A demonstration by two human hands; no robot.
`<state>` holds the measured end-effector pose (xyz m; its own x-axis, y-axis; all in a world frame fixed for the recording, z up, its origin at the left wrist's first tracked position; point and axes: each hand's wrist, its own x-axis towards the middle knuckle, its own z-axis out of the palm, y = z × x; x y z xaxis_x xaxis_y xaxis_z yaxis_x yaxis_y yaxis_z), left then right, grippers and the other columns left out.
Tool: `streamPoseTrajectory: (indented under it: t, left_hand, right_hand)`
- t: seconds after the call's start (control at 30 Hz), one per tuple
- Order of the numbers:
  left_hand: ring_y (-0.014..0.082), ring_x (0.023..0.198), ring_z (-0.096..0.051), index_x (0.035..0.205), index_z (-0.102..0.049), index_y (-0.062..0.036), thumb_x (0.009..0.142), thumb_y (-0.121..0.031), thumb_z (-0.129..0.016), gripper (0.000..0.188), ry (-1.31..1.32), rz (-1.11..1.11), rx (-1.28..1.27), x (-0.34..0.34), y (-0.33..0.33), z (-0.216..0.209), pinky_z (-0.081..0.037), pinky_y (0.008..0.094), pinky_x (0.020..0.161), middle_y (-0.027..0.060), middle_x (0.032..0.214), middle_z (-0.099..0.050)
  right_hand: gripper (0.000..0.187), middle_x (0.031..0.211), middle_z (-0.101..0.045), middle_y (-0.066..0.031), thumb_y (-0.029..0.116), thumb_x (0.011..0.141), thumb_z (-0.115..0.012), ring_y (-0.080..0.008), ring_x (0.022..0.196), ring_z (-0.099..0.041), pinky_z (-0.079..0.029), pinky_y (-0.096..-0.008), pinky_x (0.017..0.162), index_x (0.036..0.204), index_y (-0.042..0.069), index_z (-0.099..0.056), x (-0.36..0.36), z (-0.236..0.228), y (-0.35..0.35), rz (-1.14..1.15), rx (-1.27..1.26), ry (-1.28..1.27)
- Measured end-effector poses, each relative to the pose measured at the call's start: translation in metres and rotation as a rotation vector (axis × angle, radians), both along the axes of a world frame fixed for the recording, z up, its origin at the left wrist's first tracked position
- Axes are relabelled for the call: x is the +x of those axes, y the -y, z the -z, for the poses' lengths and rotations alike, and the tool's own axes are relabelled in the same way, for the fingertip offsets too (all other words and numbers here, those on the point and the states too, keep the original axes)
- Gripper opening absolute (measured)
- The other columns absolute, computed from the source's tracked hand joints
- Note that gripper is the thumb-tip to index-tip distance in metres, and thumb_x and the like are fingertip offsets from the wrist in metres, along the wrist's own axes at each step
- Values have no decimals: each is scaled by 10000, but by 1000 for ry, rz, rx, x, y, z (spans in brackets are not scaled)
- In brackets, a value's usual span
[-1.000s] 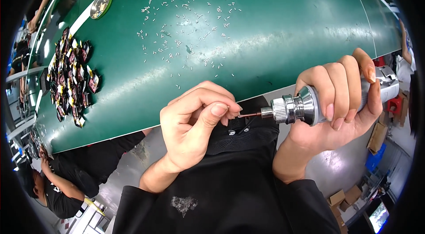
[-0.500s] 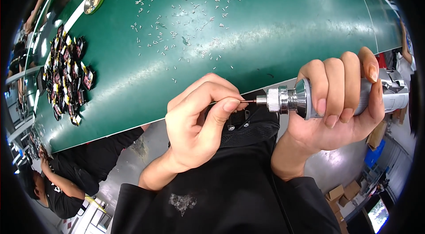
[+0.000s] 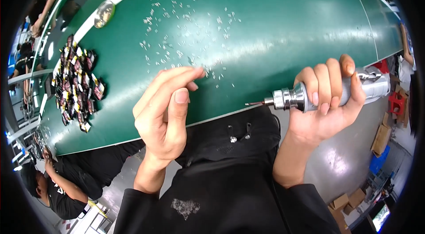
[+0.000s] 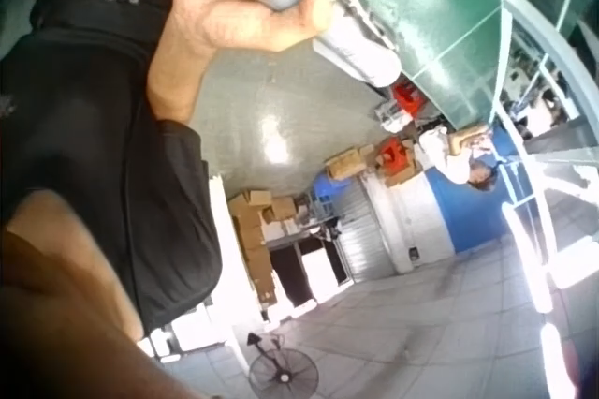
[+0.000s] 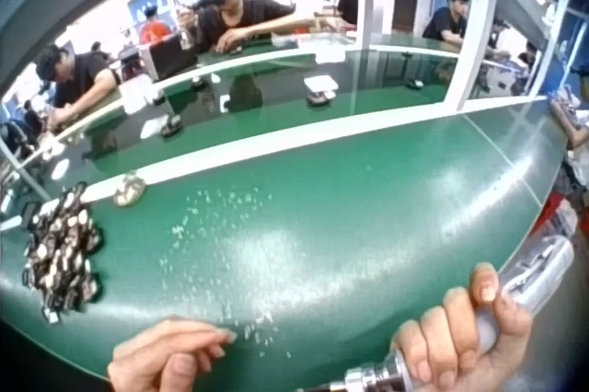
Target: The recorder is assembling small electronic housing units using an electric screwdriver at a manufacturing workbench.
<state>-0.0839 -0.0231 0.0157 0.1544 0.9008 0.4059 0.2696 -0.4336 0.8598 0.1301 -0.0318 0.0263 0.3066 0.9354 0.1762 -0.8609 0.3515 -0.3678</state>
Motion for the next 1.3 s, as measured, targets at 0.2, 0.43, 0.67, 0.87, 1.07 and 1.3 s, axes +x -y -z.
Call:
streamPoseTrajectory:
  t: [0.2,0.43,0.67,0.87,1.07,1.3]
  left_hand:
    - [135,525,-498,670,-562,16,851,-59,-621,204,-428,-130,103,-43,-82,-17,-392,266,505,86,605,-572]
    - [362,866,-610,960,-543,8,861,-239,-596,272,-838,-508,80,-97,-256,-1,-477,455,746,208,950,-606]
    - [389,974,-584,1111,-540,21,778,-297,-684,482,-1020,-644,18,-111,-317,21,-472,437,858,253,1016,-598]
    - [333,930,-594,1147,-567,-5,841,-158,-620,346,-897,-312,207,-97,-291,8,-475,400,823,186,979,-617]
    - [265,941,-585,1102,-602,-48,781,-40,-631,322,-776,251,393,25,-158,-11,-498,357,794,115,1068,-583]
    - [314,995,-594,1049,-617,-15,659,-42,-720,404,-699,561,522,67,-58,5,-510,380,748,149,1153,-598]
  right_hand:
    - [110,508,-331,15,168,914,-434,-97,400,-319,-350,-265,458,889,65,-462,-1,27,-9,114,-261,-78]
    - [101,505,-331,14,164,909,-437,-94,393,-328,-350,-270,449,879,68,-437,4,35,-11,-1,-150,-88]
    - [99,501,-330,13,166,901,-443,-96,388,-329,-367,-271,452,866,76,-422,7,38,-11,-64,-161,-98]
    - [99,504,-337,5,170,892,-456,-105,395,-337,-364,-280,456,875,74,-438,11,36,-8,-71,-191,-89]
    - [95,512,-338,19,159,910,-440,-91,402,-348,-370,-274,478,881,68,-441,13,36,-6,-108,-171,-84]
    - [100,504,-363,6,159,902,-419,-112,399,-353,-368,-287,475,906,80,-481,21,36,26,-43,-210,-21]
